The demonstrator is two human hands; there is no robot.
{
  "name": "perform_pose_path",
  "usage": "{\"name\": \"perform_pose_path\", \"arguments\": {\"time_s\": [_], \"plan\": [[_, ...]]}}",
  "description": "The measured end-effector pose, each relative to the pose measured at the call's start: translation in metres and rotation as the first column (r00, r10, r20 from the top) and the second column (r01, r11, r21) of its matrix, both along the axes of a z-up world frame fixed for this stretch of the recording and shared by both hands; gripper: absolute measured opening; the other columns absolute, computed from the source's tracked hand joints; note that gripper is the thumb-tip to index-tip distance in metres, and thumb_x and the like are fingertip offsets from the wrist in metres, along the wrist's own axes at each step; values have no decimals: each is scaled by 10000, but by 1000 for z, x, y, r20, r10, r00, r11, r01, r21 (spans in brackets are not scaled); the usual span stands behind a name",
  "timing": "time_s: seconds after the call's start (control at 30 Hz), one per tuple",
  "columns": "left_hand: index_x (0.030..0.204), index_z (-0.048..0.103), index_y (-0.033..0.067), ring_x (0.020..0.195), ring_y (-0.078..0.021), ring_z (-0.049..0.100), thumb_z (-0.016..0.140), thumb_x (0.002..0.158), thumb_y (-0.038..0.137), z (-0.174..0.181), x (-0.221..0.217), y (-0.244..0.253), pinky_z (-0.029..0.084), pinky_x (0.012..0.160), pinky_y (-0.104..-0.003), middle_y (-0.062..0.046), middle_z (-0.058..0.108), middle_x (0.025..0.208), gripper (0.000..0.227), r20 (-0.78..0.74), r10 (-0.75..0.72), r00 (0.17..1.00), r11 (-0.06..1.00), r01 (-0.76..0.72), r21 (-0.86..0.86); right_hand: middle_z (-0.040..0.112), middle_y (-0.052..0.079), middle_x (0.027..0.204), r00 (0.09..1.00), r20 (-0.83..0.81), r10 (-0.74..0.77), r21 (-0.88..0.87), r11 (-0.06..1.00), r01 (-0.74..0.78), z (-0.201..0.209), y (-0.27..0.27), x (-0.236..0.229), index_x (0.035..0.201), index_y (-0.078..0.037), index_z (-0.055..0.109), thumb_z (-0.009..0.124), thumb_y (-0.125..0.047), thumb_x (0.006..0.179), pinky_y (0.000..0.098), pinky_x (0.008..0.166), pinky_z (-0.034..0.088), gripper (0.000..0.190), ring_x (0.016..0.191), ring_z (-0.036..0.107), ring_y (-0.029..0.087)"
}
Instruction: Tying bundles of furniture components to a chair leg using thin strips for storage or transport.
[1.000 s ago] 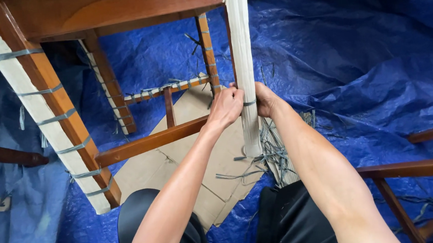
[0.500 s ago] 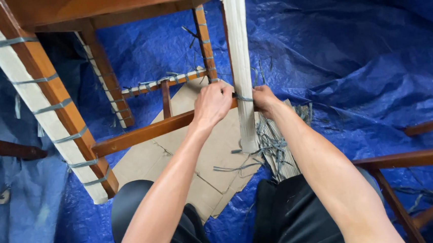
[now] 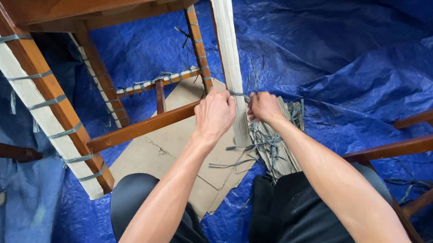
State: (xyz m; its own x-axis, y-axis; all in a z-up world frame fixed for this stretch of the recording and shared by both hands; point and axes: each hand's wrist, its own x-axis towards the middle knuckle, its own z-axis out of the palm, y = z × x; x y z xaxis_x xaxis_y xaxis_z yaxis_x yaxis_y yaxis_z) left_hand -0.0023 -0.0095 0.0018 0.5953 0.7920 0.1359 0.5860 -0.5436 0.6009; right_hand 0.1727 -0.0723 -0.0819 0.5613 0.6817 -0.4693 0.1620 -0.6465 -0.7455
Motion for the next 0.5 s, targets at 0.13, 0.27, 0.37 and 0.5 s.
{"name": "perform_pose_path", "arguments": {"time_s": [0.13, 0.27, 0.37, 0.5], "plan": [[914, 731, 10, 749, -327, 698, 626, 979, 192, 9, -3, 7, 563, 626, -449, -177, 676, 975, 220, 35, -34, 999, 981, 26, 193, 731, 147, 710, 936, 351, -29, 259, 964, -67, 56, -11, -17, 902, 19, 689, 491, -292, 1071, 399, 606, 573, 406, 638, 746, 278], [955, 753, 40, 811, -288, 726, 693, 957, 147, 8, -9, 14, 575, 712, -411, -109, 742, 999, 123, 202, -117, 972, 938, 41, 343, 709, 176, 744, 819, 570, -73, 483, 836, -261, 81, -19, -26, 960, 7, 670, 587, -173, 1028, 427, 636, 529, 210, 691, 722, 327], [1035, 763, 66, 868, -280, 742, 705, 944, 99, -15, 1, 17, 588, 768, -388, -117, 761, 1042, 113, 363, -218, 906, 953, 118, 279, 692, 195, 784, 765, 641, -56, 533, 750, -392, 87, -23, -29, 977, -1, 663, 634, -113, 1001, 423, 622, 518, 118, 702, 711, 347], [1141, 724, 56, 890, -289, 743, 700, 948, 62, -4, 8, 8, 580, 786, -380, -156, 755, 1011, 195, 439, -179, 880, 984, 170, 60, 693, 175, 790, 813, 582, -6, 568, 719, -401, 95, -22, -38, 953, -1, 626, 636, -118, 1012, 401, 609, 522, 131, 686, 711, 329]]}}
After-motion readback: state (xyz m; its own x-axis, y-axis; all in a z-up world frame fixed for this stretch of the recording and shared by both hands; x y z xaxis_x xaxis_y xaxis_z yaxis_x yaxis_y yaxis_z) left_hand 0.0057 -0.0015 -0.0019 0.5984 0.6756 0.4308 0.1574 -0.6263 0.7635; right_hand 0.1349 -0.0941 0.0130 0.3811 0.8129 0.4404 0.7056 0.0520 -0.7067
